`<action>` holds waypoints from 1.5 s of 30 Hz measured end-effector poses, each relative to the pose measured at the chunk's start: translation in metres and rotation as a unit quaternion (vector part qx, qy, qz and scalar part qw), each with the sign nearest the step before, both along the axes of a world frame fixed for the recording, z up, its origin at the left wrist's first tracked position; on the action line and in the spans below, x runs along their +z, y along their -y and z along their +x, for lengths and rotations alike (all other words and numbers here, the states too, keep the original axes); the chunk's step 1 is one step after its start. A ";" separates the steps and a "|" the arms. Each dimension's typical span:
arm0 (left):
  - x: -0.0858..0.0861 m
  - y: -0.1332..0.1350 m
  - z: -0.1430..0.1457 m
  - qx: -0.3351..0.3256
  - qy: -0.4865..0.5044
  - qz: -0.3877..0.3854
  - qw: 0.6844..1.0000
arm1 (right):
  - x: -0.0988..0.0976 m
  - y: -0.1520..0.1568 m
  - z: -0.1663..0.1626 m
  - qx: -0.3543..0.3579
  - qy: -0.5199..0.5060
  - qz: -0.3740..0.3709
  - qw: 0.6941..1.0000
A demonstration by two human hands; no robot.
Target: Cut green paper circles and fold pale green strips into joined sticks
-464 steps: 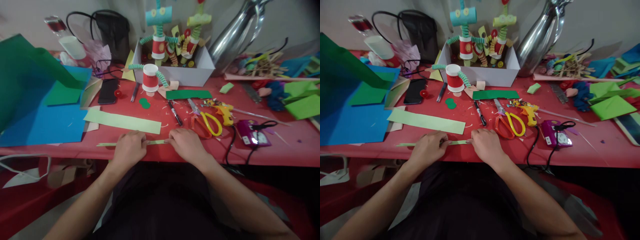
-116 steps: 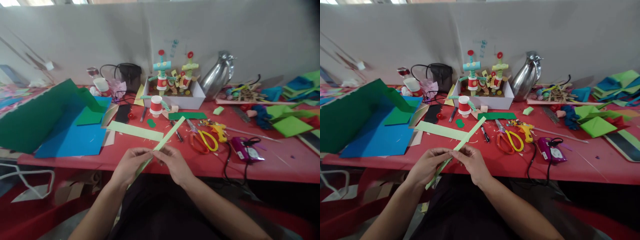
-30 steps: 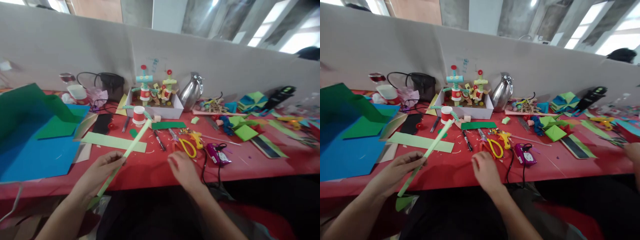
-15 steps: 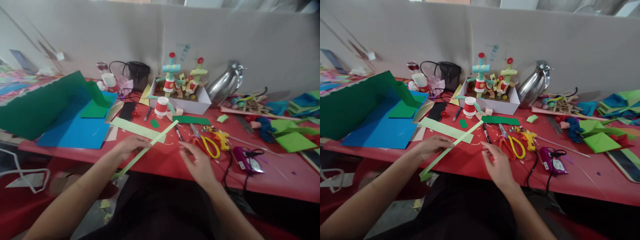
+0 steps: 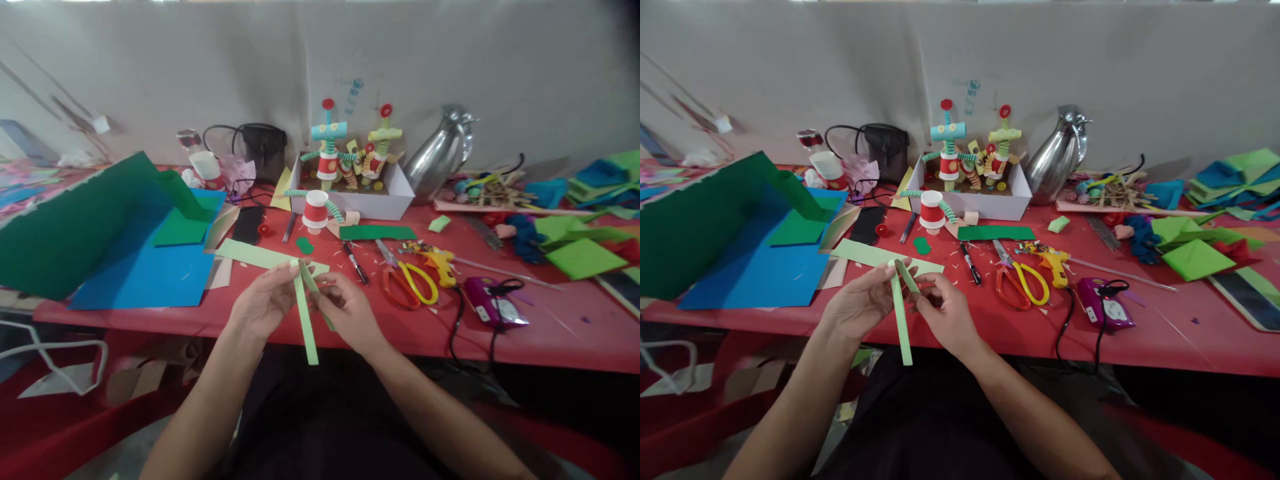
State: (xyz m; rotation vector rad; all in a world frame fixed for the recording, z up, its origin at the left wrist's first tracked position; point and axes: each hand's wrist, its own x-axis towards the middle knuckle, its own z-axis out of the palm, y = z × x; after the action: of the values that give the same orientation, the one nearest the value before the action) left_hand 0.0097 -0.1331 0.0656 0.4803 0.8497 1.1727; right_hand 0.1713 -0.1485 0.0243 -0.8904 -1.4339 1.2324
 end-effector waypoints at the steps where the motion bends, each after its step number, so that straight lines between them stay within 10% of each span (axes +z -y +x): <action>1: 0.000 -0.003 0.001 0.014 0.006 -0.015 1.000 | -0.001 0.002 -0.002 0.014 -0.036 -0.042 0.998; 9: -0.008 -0.022 0.000 0.157 0.021 -0.060 0.986 | -0.015 0.006 0.001 0.023 -0.086 -0.123 0.988; 28: -0.003 -0.011 -0.008 0.214 0.047 -0.061 0.974 | -0.019 0.030 -0.009 -0.125 -0.027 -0.071 0.989; 38: -0.017 0.002 -0.003 0.244 -0.014 0.104 0.964 | -0.017 0.031 -0.009 -0.149 -0.034 -0.075 0.985; 45: -0.016 0.004 -0.001 0.212 0.020 0.031 0.977 | -0.019 0.032 -0.007 -0.170 -0.034 -0.062 0.983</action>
State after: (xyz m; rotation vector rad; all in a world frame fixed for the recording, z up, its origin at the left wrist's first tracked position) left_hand 0.0088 -0.1375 0.0493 0.3305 0.9080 1.5979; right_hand 0.1644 -0.1802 0.0054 -1.1156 -1.1039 1.0903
